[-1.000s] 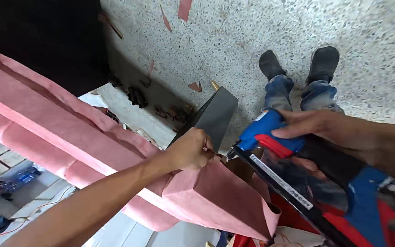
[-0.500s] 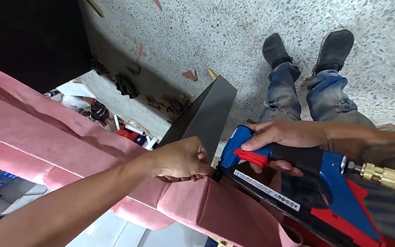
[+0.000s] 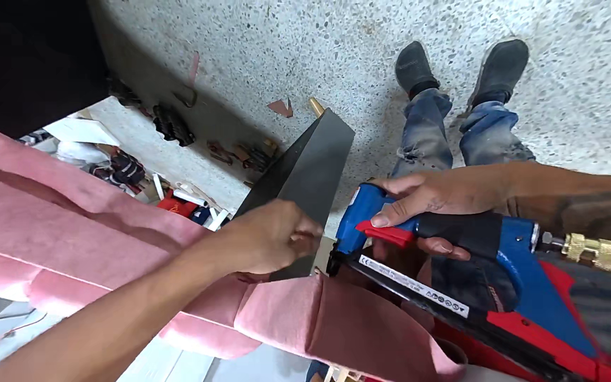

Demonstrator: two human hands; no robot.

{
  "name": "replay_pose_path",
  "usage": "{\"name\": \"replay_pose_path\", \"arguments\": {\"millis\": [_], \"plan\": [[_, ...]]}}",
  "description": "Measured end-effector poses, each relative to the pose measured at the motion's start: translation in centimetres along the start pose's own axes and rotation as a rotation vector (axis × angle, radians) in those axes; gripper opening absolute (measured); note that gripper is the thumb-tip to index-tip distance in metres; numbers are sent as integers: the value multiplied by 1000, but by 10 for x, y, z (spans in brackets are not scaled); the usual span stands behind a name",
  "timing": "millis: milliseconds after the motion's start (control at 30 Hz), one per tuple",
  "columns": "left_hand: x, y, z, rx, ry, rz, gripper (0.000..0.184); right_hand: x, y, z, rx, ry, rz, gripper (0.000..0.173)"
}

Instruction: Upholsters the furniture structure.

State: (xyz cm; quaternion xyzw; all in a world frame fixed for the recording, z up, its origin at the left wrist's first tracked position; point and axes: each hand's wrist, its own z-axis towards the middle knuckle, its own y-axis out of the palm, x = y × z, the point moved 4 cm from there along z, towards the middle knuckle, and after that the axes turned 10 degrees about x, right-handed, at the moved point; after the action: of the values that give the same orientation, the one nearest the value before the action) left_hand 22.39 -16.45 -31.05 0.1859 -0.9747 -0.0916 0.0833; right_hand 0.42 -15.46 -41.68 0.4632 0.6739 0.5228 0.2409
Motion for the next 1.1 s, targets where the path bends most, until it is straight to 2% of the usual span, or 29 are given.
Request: {"name": "replay_pose_path", "arguments": {"millis": [67, 133, 200, 267, 367, 467, 600, 667, 767, 833, 900, 1033, 1100], "plan": [[8, -6, -9, 258, 170, 143, 28, 8, -4, -25, 113, -126, 22, 46], [33, 5, -20, 339, 342, 234, 34, 25, -7, -69, 262, -249, 52, 57], [70, 37, -28, 255, 486, 291, 40, 51, -6, -123, 487, -306, 57, 64], [111, 82, -27, 134, 631, 384, 40, 86, -7, -172, 667, -353, 65, 61], [155, 148, -14, 95, 758, 510, 41, 142, -12, -219, 775, -437, 119, 56], [172, 173, -5, 93, 640, 671, 36, 189, -28, -236, 806, -463, 153, 56], [169, 166, -10, 277, 506, 871, 39, 246, -58, -224, 825, -512, 176, 58], [170, 166, -16, 284, 506, 929, 37, 269, -59, -216, 838, -550, 205, 58], [174, 170, -14, 179, 574, 827, 25, 291, -58, -212, 863, -590, 248, 56], [174, 174, -1, 91, 539, 638, 20, 303, -62, -208, 815, -621, 279, 56], [173, 180, 11, 75, 479, 494, 17, 314, -63, -205, 766, -650, 321, 58], [181, 190, 16, -21, 210, 652, 22, 323, -58, -206, 725, -725, 389, 56], [184, 192, 21, -82, 194, 692, 24, 323, -54, -205, 703, -757, 404, 53]]}}
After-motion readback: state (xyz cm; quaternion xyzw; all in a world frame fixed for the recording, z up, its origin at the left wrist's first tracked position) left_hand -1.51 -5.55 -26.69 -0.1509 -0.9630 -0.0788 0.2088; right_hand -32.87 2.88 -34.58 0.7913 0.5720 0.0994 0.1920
